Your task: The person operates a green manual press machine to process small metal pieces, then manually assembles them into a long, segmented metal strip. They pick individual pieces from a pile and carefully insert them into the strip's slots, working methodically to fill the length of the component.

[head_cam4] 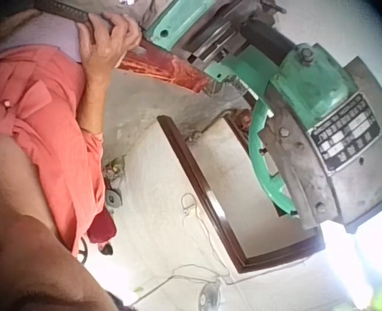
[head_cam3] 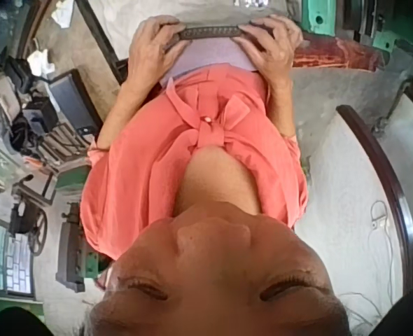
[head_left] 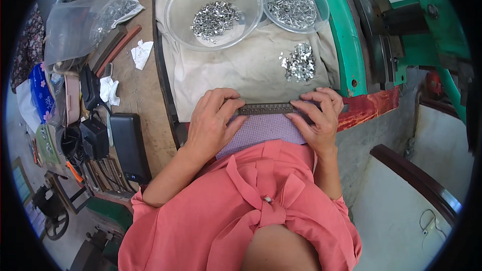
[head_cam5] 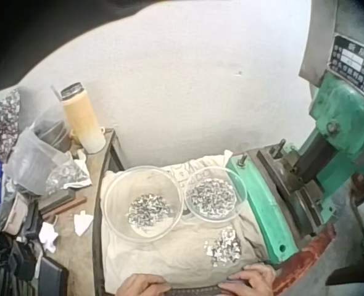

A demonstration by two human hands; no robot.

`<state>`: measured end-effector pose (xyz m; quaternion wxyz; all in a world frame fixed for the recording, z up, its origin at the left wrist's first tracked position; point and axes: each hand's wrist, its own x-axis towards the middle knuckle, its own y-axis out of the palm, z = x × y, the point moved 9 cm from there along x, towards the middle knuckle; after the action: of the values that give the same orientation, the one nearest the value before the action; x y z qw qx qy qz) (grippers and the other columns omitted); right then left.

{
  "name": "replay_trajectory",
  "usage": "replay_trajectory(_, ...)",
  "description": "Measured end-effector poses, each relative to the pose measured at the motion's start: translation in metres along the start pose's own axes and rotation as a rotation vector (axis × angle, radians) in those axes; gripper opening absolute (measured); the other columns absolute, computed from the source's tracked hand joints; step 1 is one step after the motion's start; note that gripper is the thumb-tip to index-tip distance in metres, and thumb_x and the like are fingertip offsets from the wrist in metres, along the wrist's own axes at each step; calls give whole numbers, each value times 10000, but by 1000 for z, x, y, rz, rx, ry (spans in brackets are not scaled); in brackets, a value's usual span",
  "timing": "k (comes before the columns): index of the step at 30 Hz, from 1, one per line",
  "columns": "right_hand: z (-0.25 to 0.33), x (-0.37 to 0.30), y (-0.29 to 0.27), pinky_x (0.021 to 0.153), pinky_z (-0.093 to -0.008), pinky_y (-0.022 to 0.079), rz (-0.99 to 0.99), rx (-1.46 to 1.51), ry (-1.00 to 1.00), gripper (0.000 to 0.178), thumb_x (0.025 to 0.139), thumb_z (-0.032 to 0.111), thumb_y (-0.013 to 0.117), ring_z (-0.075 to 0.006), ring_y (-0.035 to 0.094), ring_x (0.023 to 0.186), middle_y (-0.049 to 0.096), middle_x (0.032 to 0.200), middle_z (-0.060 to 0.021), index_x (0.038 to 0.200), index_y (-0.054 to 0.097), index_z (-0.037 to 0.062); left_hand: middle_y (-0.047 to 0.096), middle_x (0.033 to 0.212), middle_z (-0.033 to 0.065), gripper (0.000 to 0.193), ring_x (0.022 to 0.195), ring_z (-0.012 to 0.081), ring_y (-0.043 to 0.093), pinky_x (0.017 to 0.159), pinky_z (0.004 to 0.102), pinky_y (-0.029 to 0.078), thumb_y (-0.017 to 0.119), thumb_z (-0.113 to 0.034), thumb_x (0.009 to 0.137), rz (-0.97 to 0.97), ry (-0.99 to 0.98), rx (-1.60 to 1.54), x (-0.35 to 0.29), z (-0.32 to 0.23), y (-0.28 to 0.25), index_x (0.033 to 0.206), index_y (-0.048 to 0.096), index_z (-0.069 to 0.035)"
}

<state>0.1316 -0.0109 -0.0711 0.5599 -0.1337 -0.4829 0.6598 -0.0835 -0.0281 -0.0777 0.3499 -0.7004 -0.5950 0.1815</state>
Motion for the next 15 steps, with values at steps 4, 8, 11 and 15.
replay_trajectory(4, 1, 9, -2, 987, -429, 364, 114, 49, 67, 321, 662, 228, 885, -285, 535, 1130, 660, 1054, 3, 952, 774, 147, 643, 1080, 122, 355, 974, 326, 610, 819, 407, 504, 835, -72, 698, -1, 30, -3, 2, -2, -3, 1018, 685, -36)
replay_trajectory(8, -1, 33, -20, 881, -376, 452, 96, 125, 109, 271, 701, 143, 867, -258, 621, 986, 683, 998, -45, 948, 766, 94, 650, 1009, 97, 302, 903, 314, 613, 765, 405, 488, 823, -92, 721, -61, 91, -11, 4, -11, -7, 994, 697, -61)
replay_trajectory(11, 4, 64, -34, 698, -353, 525, -6, 181, 140, 199, 748, 48, 830, -254, 677, 810, 689, 917, -79, 934, 757, 51, 654, 967, 71, 257, 885, 287, 615, 747, 396, 476, 808, -82, 736, -41, 132, -2, 9, -19, 0, 969, 700, -68)
replay_trajectory(15, 13, 110, -43, 679, -372, 530, -59, 70, 27, 138, 793, 55, 800, -277, 684, 759, 692, 885, -86, 924, 755, 53, 655, 943, 43, 204, 869, 260, 615, 739, 377, 461, 788, -60, 756, -43, 155, 28, 10, -22, 7, 940, 704, -80)
